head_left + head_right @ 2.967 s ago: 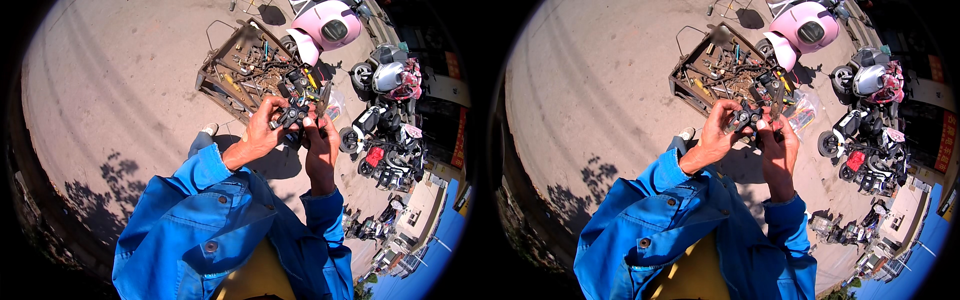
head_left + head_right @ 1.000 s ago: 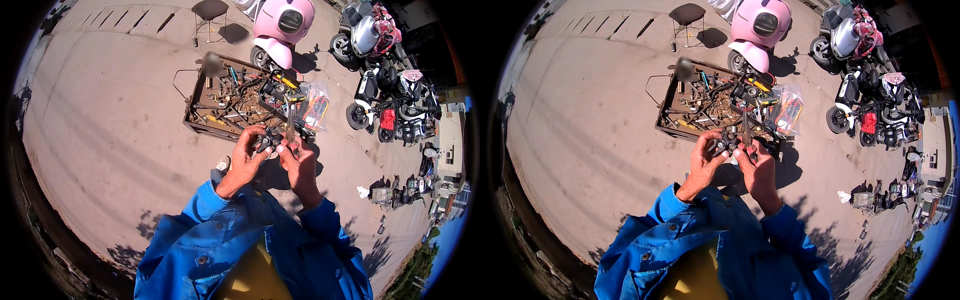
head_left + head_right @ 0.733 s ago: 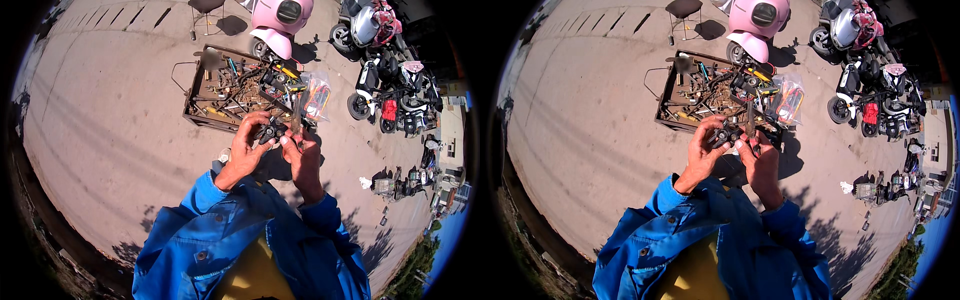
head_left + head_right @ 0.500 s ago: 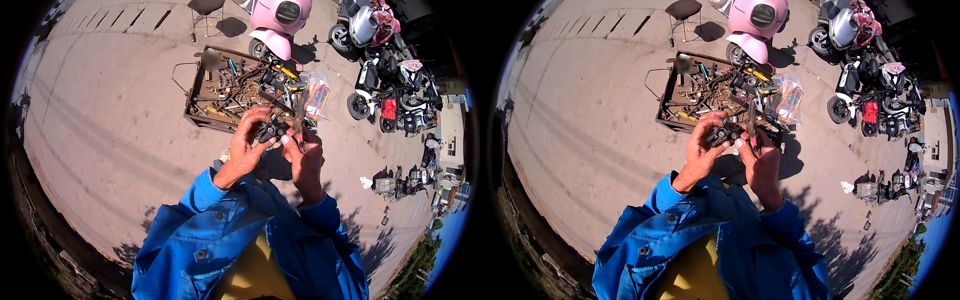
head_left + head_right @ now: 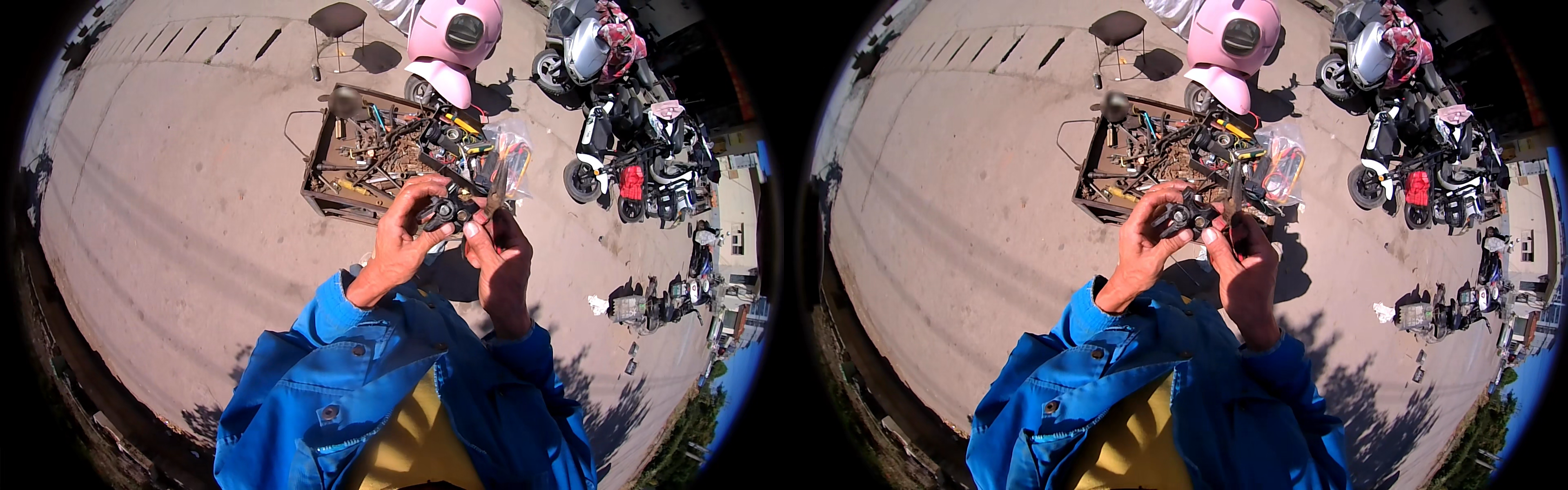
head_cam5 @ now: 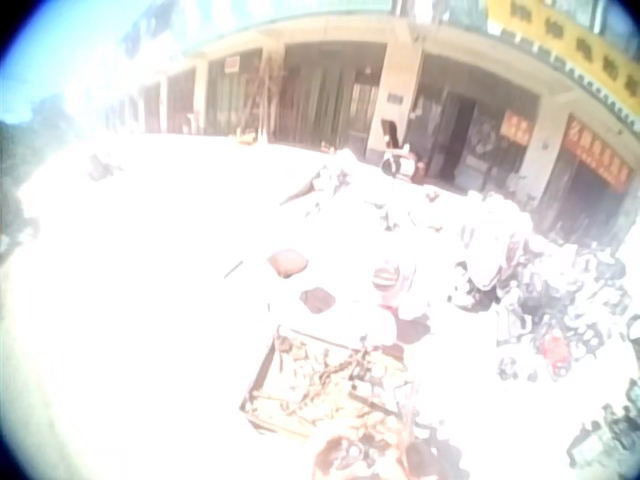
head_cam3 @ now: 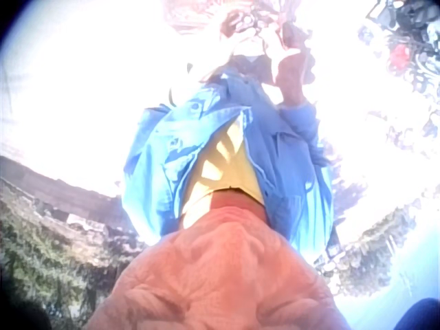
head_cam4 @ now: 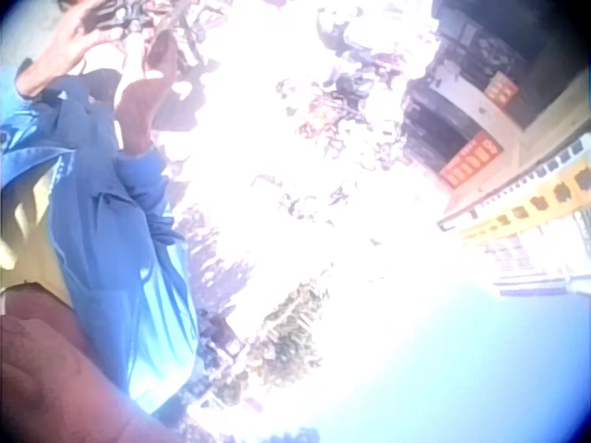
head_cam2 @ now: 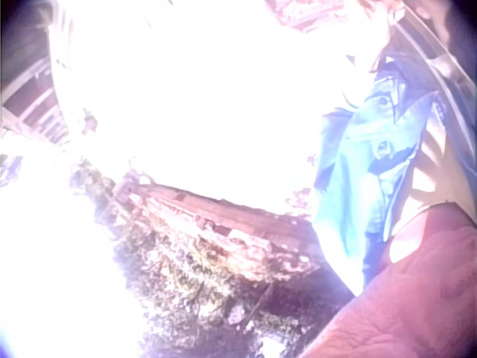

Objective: The person crouches on the ground and uses pliers and a screwdriver to disassemble and adjust a small mechanical component. They repeatedly pry, twist, and reposition parts of the device while holding it in one hand.

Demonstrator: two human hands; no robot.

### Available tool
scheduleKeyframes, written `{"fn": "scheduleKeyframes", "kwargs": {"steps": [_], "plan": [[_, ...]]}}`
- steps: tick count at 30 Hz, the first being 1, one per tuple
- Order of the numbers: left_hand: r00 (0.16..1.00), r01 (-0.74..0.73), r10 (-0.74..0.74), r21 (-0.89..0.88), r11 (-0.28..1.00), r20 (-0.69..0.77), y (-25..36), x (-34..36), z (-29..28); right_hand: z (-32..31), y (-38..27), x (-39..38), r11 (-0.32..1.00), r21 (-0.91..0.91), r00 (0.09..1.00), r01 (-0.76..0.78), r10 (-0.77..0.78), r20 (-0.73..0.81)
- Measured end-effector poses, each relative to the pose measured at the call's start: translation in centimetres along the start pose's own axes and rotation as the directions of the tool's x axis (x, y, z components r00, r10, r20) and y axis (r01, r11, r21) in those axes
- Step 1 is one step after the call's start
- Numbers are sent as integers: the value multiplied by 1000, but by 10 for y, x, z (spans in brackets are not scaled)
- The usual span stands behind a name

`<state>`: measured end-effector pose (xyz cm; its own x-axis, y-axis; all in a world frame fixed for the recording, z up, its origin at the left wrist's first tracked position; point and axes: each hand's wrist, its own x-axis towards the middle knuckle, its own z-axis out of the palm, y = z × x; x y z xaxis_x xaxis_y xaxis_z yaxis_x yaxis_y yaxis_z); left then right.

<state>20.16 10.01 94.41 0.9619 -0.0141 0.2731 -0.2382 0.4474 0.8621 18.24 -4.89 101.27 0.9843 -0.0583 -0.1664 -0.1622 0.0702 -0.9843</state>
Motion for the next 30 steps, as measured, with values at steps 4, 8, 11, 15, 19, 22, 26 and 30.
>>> {"fn": "scheduleKeyframes", "kwargs": {"steps": [4,8,11,15,19,22,26,30], "plan": [[1000,-21,20,52,998,24,-1,-1,-1,-2,1,-4,999,49,1000,16,-15,-19],[999,-46,44,47,998,27,3,-1,2,-1,-7,-7,999,47,1000,19,-18,-14],[999,-49,49,30,998,20,5,-1,4,-1,-11,-8,999,18,999,34,-34,-14],[1000,-27,27,2,1000,0,7,-2,5,0,-18,-10,998,-44,998,48,-49,-28],[1000,-12,12,-49,999,-7,10,-2,7,0,-24,-13,999,-34,999,34,-35,-20],[999,-16,12,-103,995,-36,13,-1,11,-1,-26,-12,998,-29,999,50,-50,-5],[999,-28,23,-125,992,-41,14,-1,11,0,-28,-14,997,-54,998,60,-60,-1],[999,-29,24,-128,991,-46,16,-1,12,-1,-29,-15,995,-57,996,86,-85,14]]}}
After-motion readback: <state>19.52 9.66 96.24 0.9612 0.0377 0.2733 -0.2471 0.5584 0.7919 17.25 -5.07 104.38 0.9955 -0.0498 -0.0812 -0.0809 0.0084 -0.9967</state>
